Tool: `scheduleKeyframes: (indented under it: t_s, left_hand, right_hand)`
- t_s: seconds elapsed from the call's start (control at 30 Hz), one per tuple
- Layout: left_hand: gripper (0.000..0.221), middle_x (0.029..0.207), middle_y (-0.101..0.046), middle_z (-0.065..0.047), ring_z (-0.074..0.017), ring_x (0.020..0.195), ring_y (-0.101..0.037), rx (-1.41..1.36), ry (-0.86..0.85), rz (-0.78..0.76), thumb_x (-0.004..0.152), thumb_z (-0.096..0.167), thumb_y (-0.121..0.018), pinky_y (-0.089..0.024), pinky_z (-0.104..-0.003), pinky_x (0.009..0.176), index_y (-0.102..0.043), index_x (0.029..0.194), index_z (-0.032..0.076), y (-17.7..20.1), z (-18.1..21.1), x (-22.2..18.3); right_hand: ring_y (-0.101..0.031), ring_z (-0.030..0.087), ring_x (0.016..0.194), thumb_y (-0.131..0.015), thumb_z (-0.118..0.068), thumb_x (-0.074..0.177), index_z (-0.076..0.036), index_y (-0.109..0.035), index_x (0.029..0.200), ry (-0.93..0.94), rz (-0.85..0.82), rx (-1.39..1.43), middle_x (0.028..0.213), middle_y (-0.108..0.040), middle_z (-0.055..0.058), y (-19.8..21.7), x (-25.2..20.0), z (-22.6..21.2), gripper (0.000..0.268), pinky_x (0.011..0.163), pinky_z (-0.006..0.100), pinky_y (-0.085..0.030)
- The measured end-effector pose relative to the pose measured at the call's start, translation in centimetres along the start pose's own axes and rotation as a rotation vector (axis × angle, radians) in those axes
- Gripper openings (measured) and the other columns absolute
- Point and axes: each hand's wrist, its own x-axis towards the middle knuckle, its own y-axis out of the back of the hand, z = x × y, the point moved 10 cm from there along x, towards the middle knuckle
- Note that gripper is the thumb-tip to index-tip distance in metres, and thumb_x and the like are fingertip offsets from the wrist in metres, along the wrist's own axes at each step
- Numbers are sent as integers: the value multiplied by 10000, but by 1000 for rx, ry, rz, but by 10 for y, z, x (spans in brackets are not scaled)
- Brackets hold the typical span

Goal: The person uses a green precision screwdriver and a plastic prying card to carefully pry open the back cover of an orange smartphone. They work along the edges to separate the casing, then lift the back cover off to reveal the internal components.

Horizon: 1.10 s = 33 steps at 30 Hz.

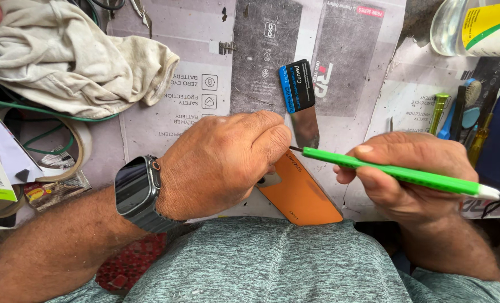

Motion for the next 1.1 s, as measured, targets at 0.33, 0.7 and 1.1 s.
scheduleKeyframes:
  t_s: [0.33,0.7,1.1]
  left_hand:
    - [362,1007,-617,-125,-249,843,-685,-21,-27,33,832,66,-774,-568,-343,602,-598,1132,-35,1,1,-1]
    - [169,1111,-647,-138,-249,866,-712,-100,-14,26,913,52,-738,-595,-344,653,-582,926,-12,1,-1,2]
    - [479,1206,-680,-166,-328,1093,-710,-110,51,89,807,99,-838,-613,-395,897,-590,1204,1,-2,-9,2]
  right_hand:
    - [-771,254,725,-693,-61,1024,45,-654,1163,-131,271,394,849,-719,208,6,-31,27,180,634,379,-683]
    - [-767,276,711,-684,-74,1059,41,-664,1178,-200,233,446,852,-713,240,7,-42,35,166,627,388,-680]
    - [-756,367,894,-607,-253,1138,-10,-624,1281,-166,171,523,1058,-702,307,3,-39,35,282,843,496,-675]
